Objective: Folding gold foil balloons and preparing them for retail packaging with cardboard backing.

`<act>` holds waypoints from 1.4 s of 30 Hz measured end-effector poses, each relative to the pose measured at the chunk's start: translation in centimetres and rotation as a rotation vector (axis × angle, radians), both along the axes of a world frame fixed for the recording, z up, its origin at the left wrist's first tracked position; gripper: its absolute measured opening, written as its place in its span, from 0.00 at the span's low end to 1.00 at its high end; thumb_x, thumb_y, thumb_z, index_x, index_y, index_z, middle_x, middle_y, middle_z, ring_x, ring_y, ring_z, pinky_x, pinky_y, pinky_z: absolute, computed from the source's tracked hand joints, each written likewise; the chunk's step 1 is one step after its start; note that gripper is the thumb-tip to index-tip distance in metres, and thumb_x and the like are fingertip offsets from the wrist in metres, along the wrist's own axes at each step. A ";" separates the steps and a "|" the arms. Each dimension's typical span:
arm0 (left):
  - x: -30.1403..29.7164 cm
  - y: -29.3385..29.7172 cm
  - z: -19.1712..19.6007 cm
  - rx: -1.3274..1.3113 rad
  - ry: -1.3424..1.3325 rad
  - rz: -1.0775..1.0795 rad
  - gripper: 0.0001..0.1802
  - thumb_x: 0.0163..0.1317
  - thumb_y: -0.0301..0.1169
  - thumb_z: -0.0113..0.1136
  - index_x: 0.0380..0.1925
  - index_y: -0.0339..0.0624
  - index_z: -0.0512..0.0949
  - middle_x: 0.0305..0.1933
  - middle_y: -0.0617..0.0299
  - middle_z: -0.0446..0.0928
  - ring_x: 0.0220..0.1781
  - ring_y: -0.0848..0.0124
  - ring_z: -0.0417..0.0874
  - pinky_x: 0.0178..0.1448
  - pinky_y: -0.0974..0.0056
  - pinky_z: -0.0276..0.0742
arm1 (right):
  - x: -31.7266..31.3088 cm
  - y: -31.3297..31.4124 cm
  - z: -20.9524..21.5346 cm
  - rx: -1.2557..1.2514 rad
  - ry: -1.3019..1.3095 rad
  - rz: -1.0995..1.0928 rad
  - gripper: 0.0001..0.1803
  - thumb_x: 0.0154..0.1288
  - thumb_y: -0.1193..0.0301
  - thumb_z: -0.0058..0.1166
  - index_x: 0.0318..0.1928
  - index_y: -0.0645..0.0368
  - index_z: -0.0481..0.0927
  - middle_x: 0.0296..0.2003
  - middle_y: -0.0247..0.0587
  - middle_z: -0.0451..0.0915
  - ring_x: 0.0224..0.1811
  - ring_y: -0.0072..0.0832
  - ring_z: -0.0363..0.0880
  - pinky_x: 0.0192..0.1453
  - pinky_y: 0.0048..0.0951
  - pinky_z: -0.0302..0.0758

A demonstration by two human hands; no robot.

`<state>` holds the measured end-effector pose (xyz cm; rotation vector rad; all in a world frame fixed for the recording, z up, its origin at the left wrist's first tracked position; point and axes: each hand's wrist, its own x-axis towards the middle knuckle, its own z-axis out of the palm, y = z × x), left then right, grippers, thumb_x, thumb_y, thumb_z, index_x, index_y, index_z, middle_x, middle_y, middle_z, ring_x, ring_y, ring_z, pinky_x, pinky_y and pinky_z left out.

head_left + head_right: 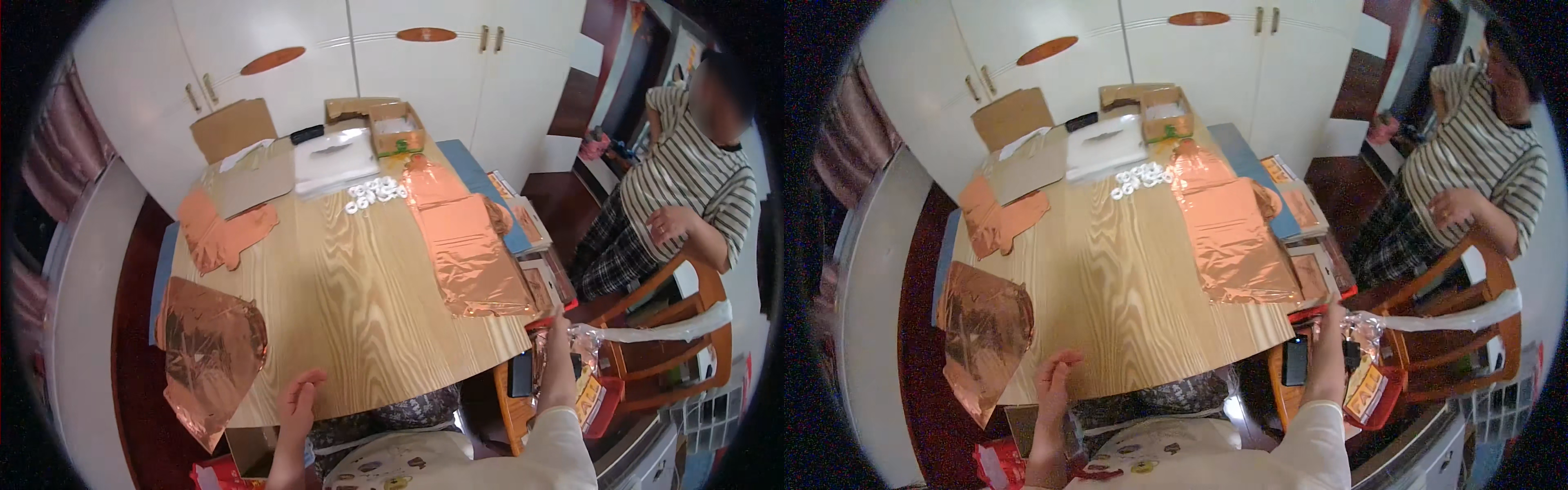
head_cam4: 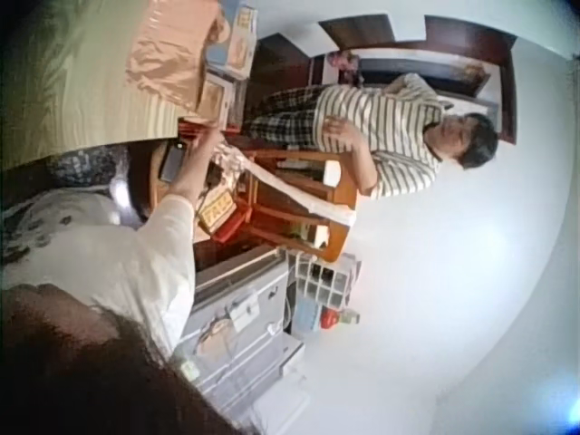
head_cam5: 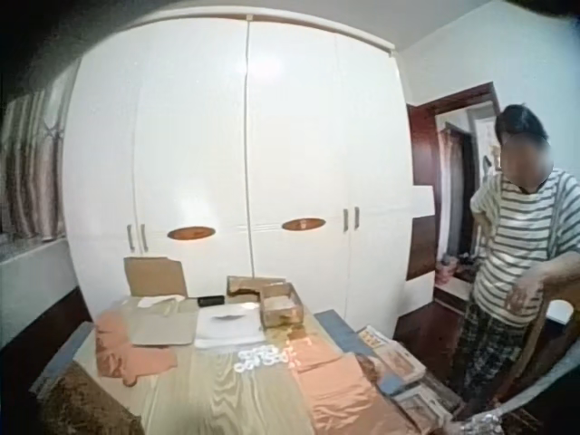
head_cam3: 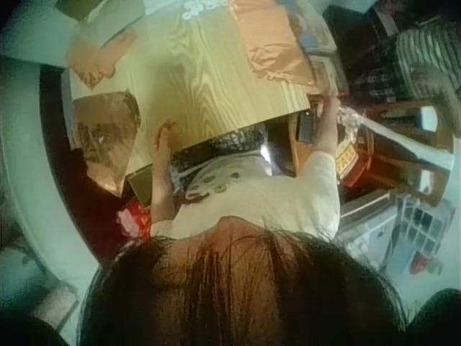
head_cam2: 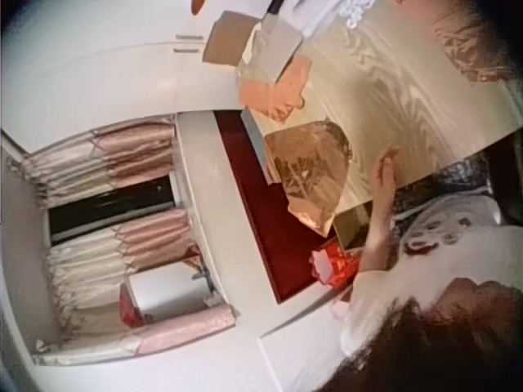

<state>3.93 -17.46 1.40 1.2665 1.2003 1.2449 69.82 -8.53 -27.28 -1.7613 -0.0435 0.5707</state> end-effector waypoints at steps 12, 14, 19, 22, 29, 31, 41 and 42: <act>-13.0 -1.5 3.0 0.152 1.318 0.425 0.35 0.54 0.41 0.68 0.62 0.42 0.70 0.67 0.44 0.66 0.69 0.45 0.65 0.69 0.46 0.61 | -23.0 -8.8 29.5 0.565 -0.320 0.509 0.09 0.71 0.69 0.48 0.45 0.59 0.78 0.35 0.33 0.75 0.33 0.17 0.71 0.36 0.18 0.69; -14.2 -0.4 2.7 0.041 1.354 0.296 0.40 0.54 0.46 0.67 0.65 0.43 0.67 0.70 0.43 0.62 0.72 0.44 0.60 0.70 0.44 0.57 | -28.0 -8.3 30.3 0.545 -0.420 0.733 0.06 0.69 0.72 0.50 0.41 0.60 0.79 0.31 0.30 0.74 0.32 0.19 0.70 0.36 0.19 0.67; -12.3 0.3 -0.5 0.042 1.443 0.052 0.46 0.54 0.60 0.60 0.67 0.43 0.64 0.70 0.41 0.61 0.73 0.46 0.59 0.72 0.41 0.53 | -40.8 -4.9 34.7 0.671 -0.932 1.483 0.10 0.58 0.75 0.60 0.43 0.58 0.84 0.34 0.43 0.81 0.32 0.34 0.81 0.35 0.31 0.77; -9.7 0.3 -0.6 0.075 1.431 0.028 0.47 0.54 0.61 0.60 0.66 0.41 0.64 0.69 0.41 0.62 0.72 0.47 0.60 0.71 0.41 0.54 | -46.2 -3.7 35.8 0.582 -1.087 1.808 0.15 0.58 0.68 0.64 0.46 0.57 0.82 0.44 0.41 0.81 0.30 0.29 0.81 0.32 0.30 0.78; -7.2 0.9 -2.8 0.343 1.075 0.060 0.47 0.54 0.59 0.61 0.63 0.32 0.64 0.68 0.39 0.63 0.71 0.47 0.62 0.71 0.38 0.53 | -51.6 -1.2 29.5 0.452 -1.585 2.008 0.27 0.62 0.51 0.57 0.56 0.52 0.78 0.57 0.30 0.77 0.31 0.29 0.84 0.31 0.29 0.81; -7.6 0.3 -1.0 0.202 1.121 0.036 0.49 0.54 0.58 0.62 0.66 0.32 0.61 0.71 0.37 0.56 0.74 0.43 0.55 0.74 0.39 0.46 | -52.1 -1.3 28.5 0.431 -1.660 1.997 0.27 0.64 0.50 0.55 0.57 0.51 0.78 0.58 0.28 0.77 0.30 0.28 0.84 0.30 0.29 0.81; -14.7 -3.0 -1.5 -0.028 1.426 0.192 0.45 0.58 0.62 0.54 0.67 0.40 0.64 0.74 0.40 0.54 0.76 0.38 0.46 0.74 0.32 0.38 | -45.6 1.8 28.4 0.424 -1.673 1.808 0.25 0.65 0.47 0.53 0.42 0.57 0.83 0.57 0.36 0.79 0.28 0.33 0.85 0.30 0.30 0.81; -15.0 -2.8 -1.5 -0.034 1.439 0.179 0.45 0.58 0.62 0.54 0.67 0.40 0.64 0.74 0.41 0.54 0.76 0.39 0.46 0.74 0.32 0.38 | -44.5 2.6 28.7 0.367 -1.677 1.792 0.26 0.65 0.46 0.52 0.41 0.58 0.84 0.56 0.37 0.79 0.28 0.34 0.85 0.30 0.30 0.81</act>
